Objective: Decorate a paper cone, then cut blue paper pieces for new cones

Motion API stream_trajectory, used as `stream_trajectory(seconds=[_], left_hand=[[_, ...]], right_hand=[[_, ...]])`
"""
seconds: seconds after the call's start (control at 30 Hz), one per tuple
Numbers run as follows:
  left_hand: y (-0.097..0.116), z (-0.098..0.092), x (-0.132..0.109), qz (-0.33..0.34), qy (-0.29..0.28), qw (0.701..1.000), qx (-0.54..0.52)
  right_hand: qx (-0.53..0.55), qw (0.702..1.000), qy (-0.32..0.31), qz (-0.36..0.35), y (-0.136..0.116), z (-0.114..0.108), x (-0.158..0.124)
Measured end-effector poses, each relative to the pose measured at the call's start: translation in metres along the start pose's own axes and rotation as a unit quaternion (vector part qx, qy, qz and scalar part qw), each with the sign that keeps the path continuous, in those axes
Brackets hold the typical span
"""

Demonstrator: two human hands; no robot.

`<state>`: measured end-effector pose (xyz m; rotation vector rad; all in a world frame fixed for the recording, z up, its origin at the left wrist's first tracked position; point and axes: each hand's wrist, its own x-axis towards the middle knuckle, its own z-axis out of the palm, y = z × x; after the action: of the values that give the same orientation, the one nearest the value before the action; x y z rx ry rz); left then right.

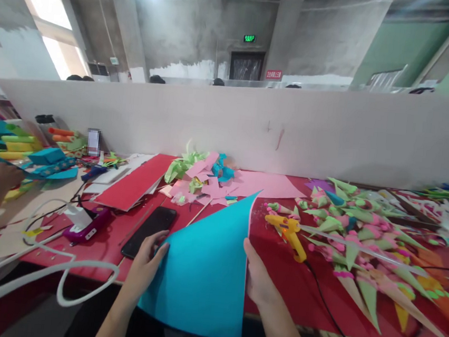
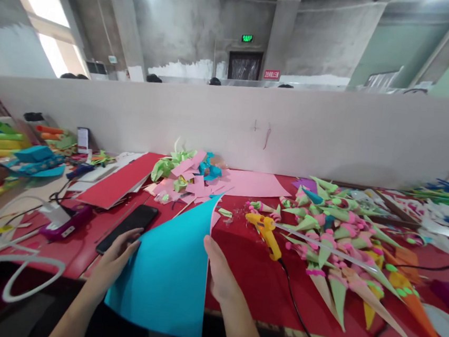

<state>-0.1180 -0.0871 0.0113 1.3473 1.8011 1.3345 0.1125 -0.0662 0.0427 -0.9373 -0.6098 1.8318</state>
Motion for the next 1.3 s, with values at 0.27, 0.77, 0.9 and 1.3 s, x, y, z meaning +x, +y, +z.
stream_trajectory(seconds=[0.27,0.77,0.9,1.3], left_hand=[[0.01,0.014,-0.007,-0.058,-0.057,0.996,-0.048],[0.011,-0.008,-0.011,-0.189,-0.073,0.948,-0.246],[0.005,-0.013,-0.014,-0.235,-0.047,0.924,-0.297],[-0.023,0.005,-0.034,-0.31,-0.116,0.868,-0.37]], right_hand=[[0.017,0.995,-0.091,-0.024,-0.003,0.006,-0.005],[-0.285,0.924,-0.101,-0.236,-0.036,0.017,-0.017],[-0.387,0.867,-0.121,-0.289,-0.046,0.015,-0.012],[-0.427,0.839,-0.211,-0.265,-0.083,0.025,-0.026]])
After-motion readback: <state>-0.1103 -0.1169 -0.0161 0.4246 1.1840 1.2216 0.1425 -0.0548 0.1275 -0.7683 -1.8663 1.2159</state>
